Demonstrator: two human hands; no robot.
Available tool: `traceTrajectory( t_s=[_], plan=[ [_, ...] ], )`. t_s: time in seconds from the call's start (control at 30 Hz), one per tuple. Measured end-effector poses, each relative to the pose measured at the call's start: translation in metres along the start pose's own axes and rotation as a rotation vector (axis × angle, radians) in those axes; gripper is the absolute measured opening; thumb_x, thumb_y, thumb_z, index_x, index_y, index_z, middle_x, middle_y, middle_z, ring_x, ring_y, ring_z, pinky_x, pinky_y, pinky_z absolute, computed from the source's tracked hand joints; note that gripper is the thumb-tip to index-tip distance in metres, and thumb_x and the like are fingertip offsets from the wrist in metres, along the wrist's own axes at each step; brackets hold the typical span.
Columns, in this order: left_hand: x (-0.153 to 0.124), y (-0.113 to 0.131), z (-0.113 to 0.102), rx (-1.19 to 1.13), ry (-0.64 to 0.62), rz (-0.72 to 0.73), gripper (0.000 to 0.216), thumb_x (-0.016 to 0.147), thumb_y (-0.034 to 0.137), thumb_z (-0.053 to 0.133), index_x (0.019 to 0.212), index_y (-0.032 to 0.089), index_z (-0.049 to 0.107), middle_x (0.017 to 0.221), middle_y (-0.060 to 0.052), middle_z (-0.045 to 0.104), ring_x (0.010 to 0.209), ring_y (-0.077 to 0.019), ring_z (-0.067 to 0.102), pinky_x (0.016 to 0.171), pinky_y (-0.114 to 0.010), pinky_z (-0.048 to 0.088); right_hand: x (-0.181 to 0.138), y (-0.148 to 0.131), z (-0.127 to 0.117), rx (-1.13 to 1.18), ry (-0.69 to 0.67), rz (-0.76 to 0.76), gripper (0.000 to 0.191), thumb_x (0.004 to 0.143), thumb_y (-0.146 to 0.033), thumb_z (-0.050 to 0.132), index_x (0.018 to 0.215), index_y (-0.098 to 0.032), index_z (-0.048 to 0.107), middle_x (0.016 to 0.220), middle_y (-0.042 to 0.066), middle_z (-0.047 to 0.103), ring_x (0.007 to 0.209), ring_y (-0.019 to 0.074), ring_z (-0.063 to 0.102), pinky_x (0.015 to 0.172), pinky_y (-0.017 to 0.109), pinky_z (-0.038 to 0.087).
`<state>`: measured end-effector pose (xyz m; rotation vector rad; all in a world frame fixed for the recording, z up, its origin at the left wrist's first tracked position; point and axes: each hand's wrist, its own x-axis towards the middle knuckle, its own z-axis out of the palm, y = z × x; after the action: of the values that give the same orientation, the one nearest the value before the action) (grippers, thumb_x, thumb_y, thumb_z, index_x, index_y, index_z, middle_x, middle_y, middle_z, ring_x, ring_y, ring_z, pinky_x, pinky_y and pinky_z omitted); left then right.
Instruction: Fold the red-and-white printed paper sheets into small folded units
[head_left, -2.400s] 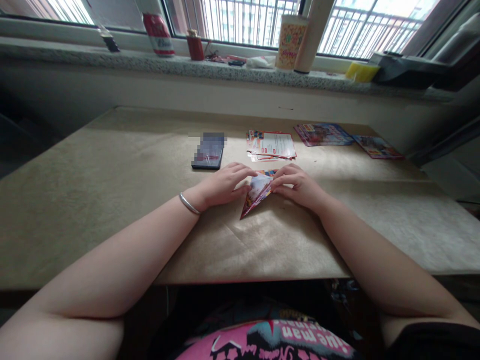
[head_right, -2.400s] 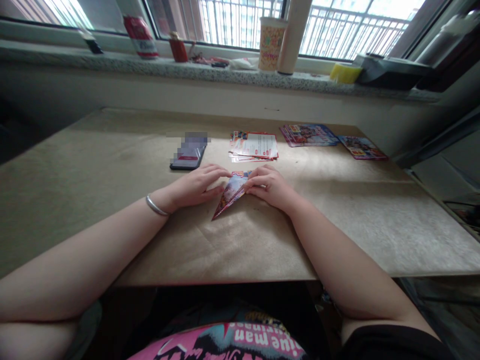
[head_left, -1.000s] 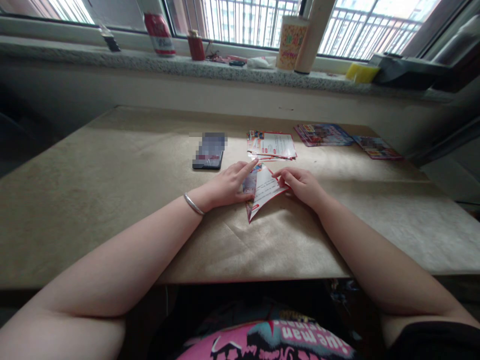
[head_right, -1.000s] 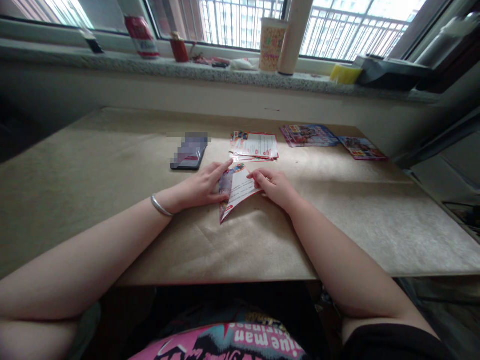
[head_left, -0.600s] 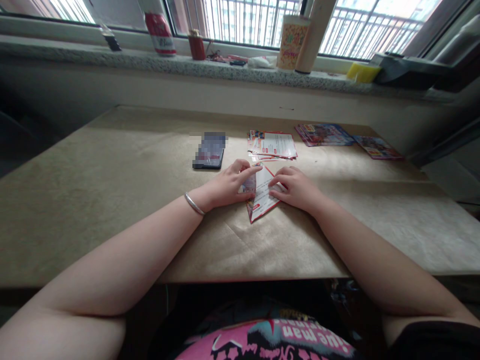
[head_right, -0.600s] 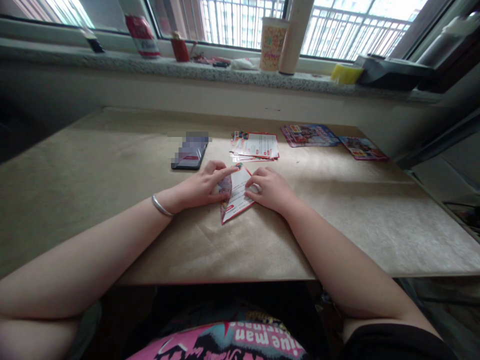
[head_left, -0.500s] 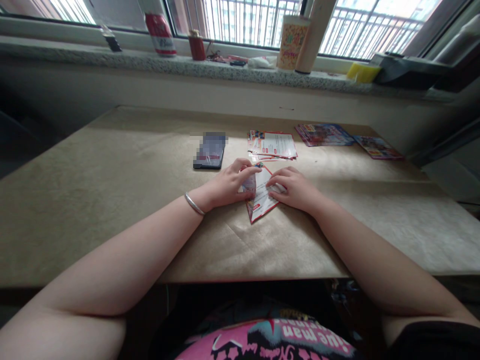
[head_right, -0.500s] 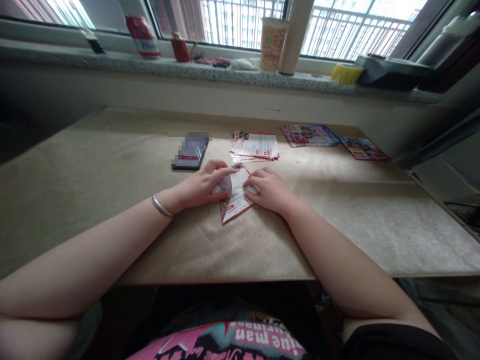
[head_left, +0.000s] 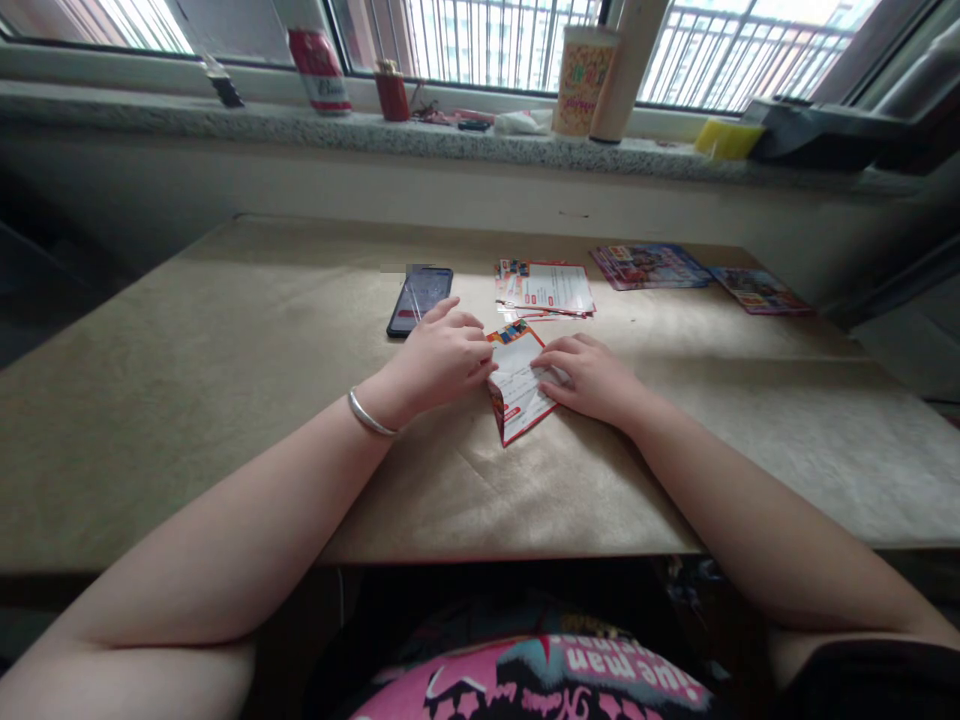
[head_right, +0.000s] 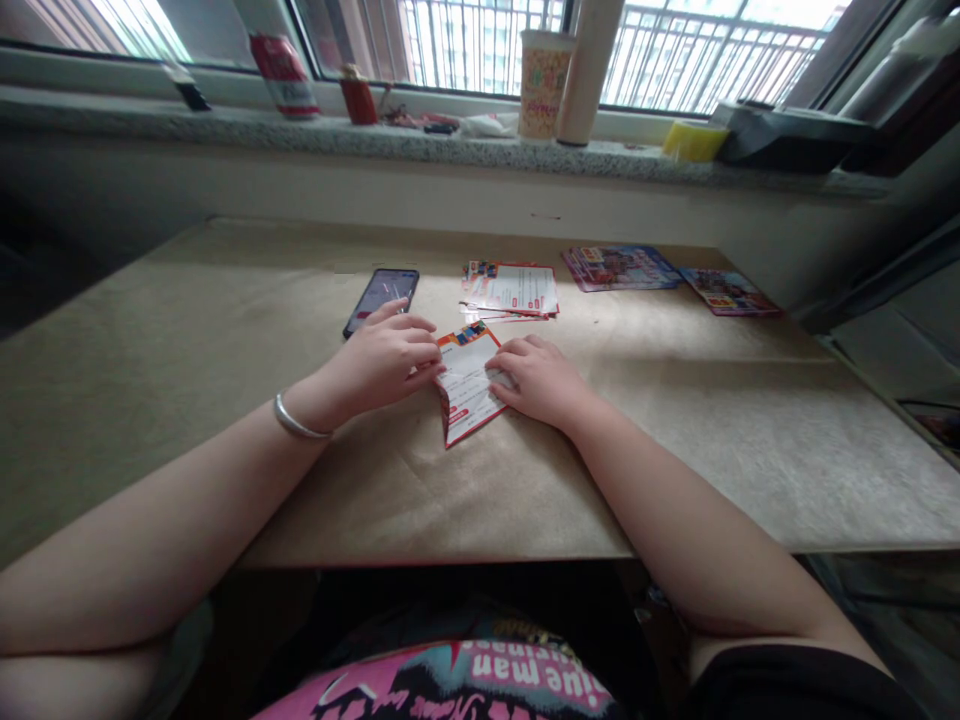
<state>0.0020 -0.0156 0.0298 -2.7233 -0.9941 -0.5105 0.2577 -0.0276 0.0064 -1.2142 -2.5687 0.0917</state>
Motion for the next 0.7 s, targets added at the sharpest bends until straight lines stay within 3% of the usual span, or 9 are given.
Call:
traceTrajectory(
  t_s=[0.13,0.33,0.5,0.7],
  plan=[
    [0.0,0.012,-0.005,0.002,-0.136,0.048,0.027,0.092,0.024,0.05,0.082,0.022,0.074,0.089,-0.004,0.073,0.097,-0.0193,0.064,0.116,-0.05,0.028,0.0,-0.001,-0.001,-0.029,-0.005,-0.008,0.03,0.089,-0.035,0.059,0.112,-0.02,0.072,0.116,0.009,0.068,0.108,0.0282,0.057,0.099,0.044,0.046],
    [-0.001,0.022,-0.007,0.065,-0.245,0.022,0.027,0.093,0.032,0.051,0.095,0.019,0.074,0.098,-0.008,0.071,0.092,-0.0213,0.064,0.106,-0.044,0.04,-0.001,-0.002,-0.002,-0.041,-0.01,-0.005,0.03,0.09,-0.035,0.059,0.113,-0.02,0.071,0.115,0.009,0.068,0.108,0.0279,0.056,0.099,0.044,0.045],
    [-0.004,0.021,-0.01,-0.019,-0.354,0.001,0.033,0.09,0.039,0.058,0.114,0.018,0.069,0.117,-0.012,0.066,0.105,-0.027,0.064,0.093,-0.039,0.048,-0.001,-0.001,0.0,-0.033,0.001,-0.02,0.03,0.091,-0.036,0.058,0.114,-0.021,0.071,0.116,0.009,0.068,0.109,0.0282,0.056,0.098,0.044,0.045],
    [-0.005,0.023,-0.006,-0.062,-0.399,-0.043,0.047,0.091,0.046,0.057,0.124,0.013,0.06,0.136,-0.016,0.057,0.122,-0.0286,0.057,0.102,-0.036,0.044,-0.002,0.001,0.003,-0.062,0.038,0.031,0.028,0.09,-0.035,0.059,0.111,-0.021,0.072,0.115,0.011,0.069,0.108,0.0291,0.057,0.096,0.046,0.045]
  ],
)
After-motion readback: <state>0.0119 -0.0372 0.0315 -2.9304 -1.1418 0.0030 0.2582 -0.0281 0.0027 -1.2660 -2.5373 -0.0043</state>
